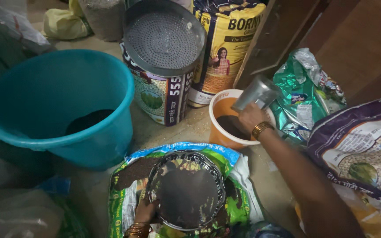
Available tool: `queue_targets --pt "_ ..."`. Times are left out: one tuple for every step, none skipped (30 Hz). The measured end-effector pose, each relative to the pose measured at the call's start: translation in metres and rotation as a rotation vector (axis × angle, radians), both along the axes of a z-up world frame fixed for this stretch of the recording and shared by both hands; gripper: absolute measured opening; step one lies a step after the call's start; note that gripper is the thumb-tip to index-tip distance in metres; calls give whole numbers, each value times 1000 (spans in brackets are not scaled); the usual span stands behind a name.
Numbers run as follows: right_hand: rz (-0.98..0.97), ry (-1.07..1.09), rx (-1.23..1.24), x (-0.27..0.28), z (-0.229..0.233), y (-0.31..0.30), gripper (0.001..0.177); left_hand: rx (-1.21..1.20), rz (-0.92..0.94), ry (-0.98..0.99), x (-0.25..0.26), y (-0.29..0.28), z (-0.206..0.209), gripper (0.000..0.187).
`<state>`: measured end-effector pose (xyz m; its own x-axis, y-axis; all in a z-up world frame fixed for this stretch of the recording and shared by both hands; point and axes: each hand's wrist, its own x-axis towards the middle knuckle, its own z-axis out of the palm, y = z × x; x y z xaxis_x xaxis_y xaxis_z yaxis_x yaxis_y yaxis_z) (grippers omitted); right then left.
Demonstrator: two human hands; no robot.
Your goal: The person sits on the floor and sifts a dark brown grain using a metal sieve over a large open bag. They repeatedly shake the sieve to separate the fine powder, then use a scoop to transfer more grain from a nearby container into the sieve to continue the process.
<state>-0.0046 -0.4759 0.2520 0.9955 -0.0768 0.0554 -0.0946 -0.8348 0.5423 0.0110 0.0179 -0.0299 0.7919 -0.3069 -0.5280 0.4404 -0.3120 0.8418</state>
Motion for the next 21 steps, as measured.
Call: queue_targets --pt "70 15 -82 3 -13 0 25 -10 14 92 -1 0 3 46" --pt "145 31 -165 5 -26 -1 24 -21 34 183 -2 0 6 47" --pt "160 96 -191 6 -41 -3 23 -49 27 148 -3 1 8 45" --pt "178 159 -218 11 -56 -4 23 -78 24 112 -4 1 11 44" --pt "195 223 -245 18 -69 -6 22 -105 21 75 -3 2 12 44" --pt "165 220 -135 25 -78 -11 22 -56 19 78 -2 1 13 43" --pt "135 217 -24 31 -87 -15 23 -6 17 81 -2 0 12 43" --pt "106 212 83 39 -92 -18 23 41 17 81 1 -1 10 43" --pt "80 175 219 42 -98 -21 22 40 5 51 4 -2 8 42" --pt "57 140 356 44 -103 -23 20 40 -3 23 5 -2 4 41" --pt "33 106 492 45 -106 -24 19 40 -11 -6 5 -2 -1 42" --pt "28 100 519 48 -108 -26 18 83 -25 -46 6 -1 -6 42" --pt "23 94 547 50 -108 -29 18 125 -38 -87 7 -2 -10 43" --pt "18 89 576 52 -108 -32 19 170 -52 -125 7 -1 -15 44" --pt "-30 83 580 55 -105 -36 23 168 -20 -160 7 -2 -18 45" --pt "-81 76 590 55 -101 -44 27 170 7 -194 6 0 -20 47" --pt "-132 70 599 59 -97 -50 32 173 35 -229 6 1 -21 48" --pt "-45 -27 644 62 -89 -60 31 153 42 -165 5 1 -21 47" --pt "43 -125 688 62 -82 -69 30 132 50 -102 5 1 -21 45" --pt "-86 -201 771 58 -73 -82 32 108 57 -37 5 -1 -19 44" --pt "-217 -276 852 53 -64 -93 37 64 73 1 6 -3 -18 42"
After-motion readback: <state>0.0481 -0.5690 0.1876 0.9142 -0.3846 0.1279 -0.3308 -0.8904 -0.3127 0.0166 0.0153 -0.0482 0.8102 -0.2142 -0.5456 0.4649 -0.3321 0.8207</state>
